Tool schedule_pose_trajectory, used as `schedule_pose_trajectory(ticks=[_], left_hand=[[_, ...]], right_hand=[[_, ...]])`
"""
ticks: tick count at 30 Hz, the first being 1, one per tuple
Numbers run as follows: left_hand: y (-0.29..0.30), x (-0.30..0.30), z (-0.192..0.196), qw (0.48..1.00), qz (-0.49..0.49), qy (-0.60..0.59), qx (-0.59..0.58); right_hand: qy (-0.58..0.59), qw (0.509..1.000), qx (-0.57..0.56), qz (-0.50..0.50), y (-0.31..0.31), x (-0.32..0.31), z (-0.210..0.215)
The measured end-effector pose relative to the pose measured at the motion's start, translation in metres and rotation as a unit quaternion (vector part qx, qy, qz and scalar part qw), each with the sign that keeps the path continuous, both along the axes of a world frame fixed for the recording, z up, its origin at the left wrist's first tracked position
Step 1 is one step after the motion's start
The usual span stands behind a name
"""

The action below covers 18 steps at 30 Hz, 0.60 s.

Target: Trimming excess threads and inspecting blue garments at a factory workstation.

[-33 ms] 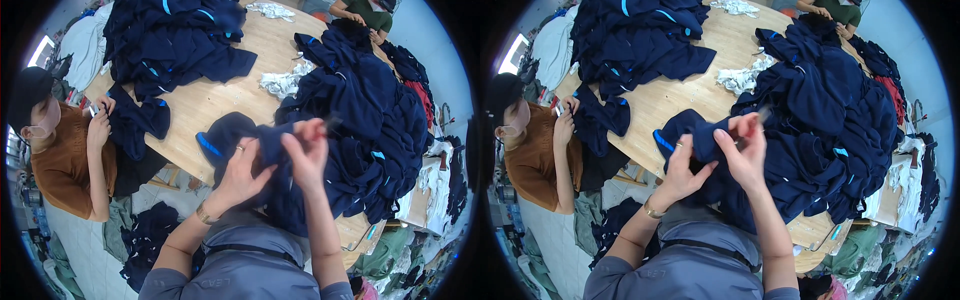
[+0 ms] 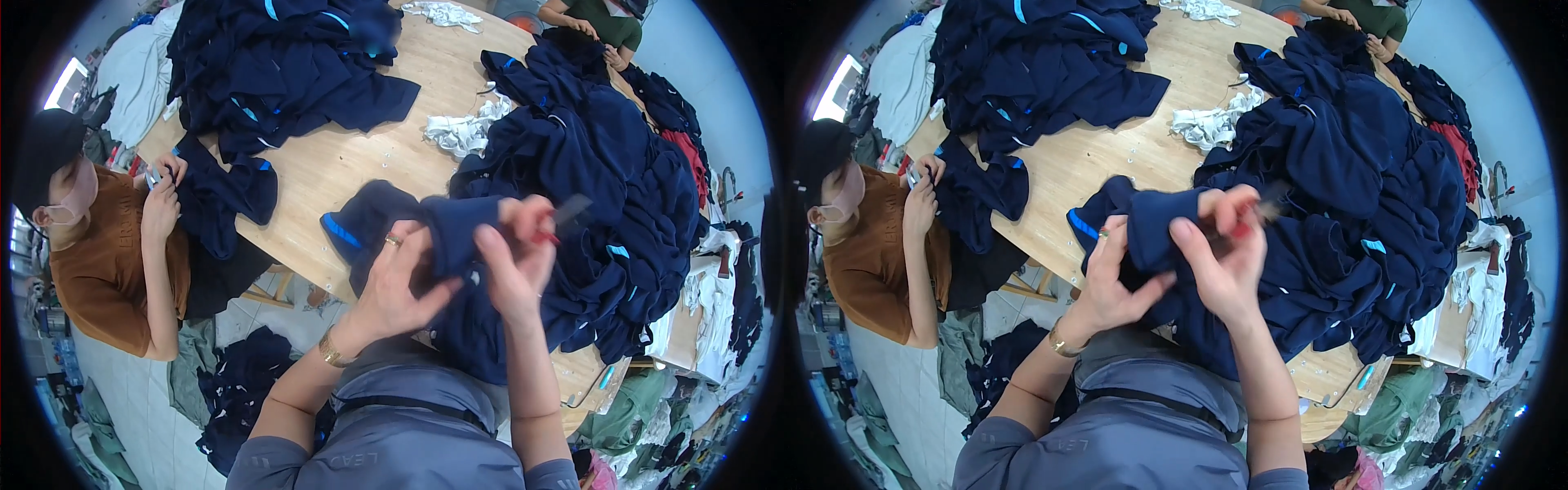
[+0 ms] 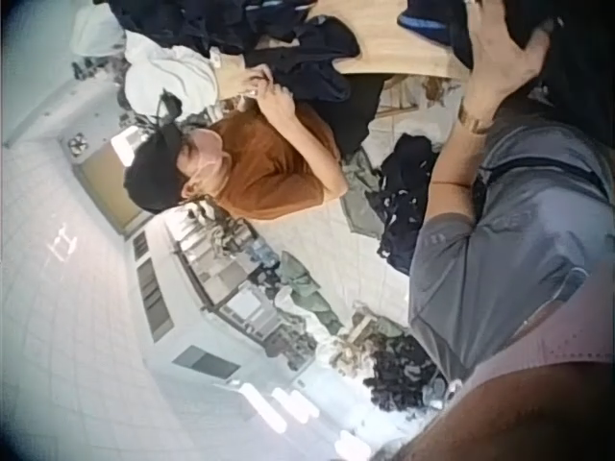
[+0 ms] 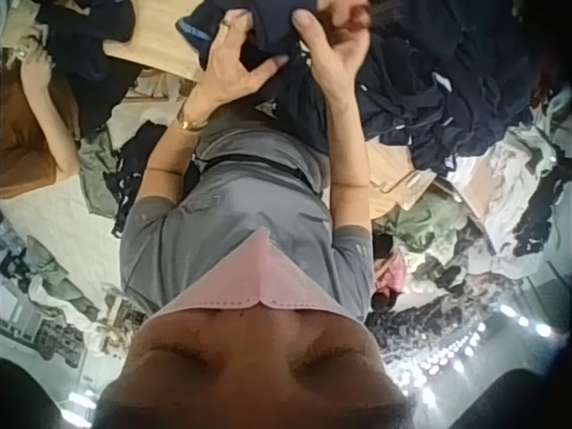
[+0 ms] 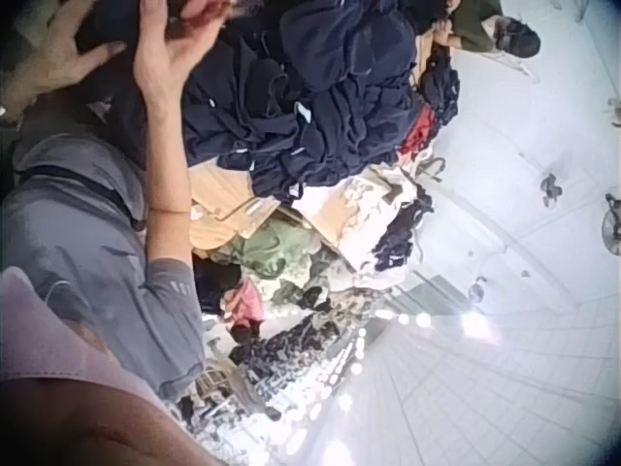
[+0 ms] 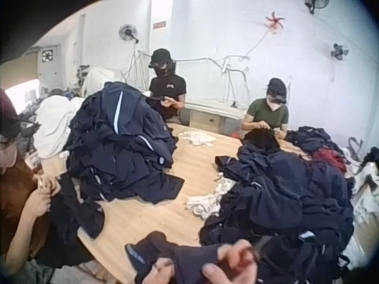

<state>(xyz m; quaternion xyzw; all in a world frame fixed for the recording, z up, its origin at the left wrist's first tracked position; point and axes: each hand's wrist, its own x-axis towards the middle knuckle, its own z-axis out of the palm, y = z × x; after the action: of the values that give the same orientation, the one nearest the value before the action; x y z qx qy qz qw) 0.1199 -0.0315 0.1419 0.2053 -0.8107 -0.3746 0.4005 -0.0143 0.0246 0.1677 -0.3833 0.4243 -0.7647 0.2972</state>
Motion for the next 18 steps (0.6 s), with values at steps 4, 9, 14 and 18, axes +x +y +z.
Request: schedule_pose_trajectory(ticks=[4,9,14,18], left_hand=[[0.005,0.007,0.015,0.979,-0.119,0.140,0.090],[0.018,0.026,-0.060,0.915,-0.061,-0.097,0.387],[0.040,0.054,-0.085,0.980,0.036,-0.189,0.052],[0.042,0.044,-0.060,0.956,0.072,-0.242,0.150]], right_hand=[[0.131,0.991,0.027,0.007,0.037,0.005,0.003],[0.157,0.939,0.257,0.169,0.080,0.014,-0.068],[0.128,0.957,0.256,0.035,0.064,-0.026,-0.066],[0.396,0.823,0.384,-0.134,0.013,-0.053,-0.077]])
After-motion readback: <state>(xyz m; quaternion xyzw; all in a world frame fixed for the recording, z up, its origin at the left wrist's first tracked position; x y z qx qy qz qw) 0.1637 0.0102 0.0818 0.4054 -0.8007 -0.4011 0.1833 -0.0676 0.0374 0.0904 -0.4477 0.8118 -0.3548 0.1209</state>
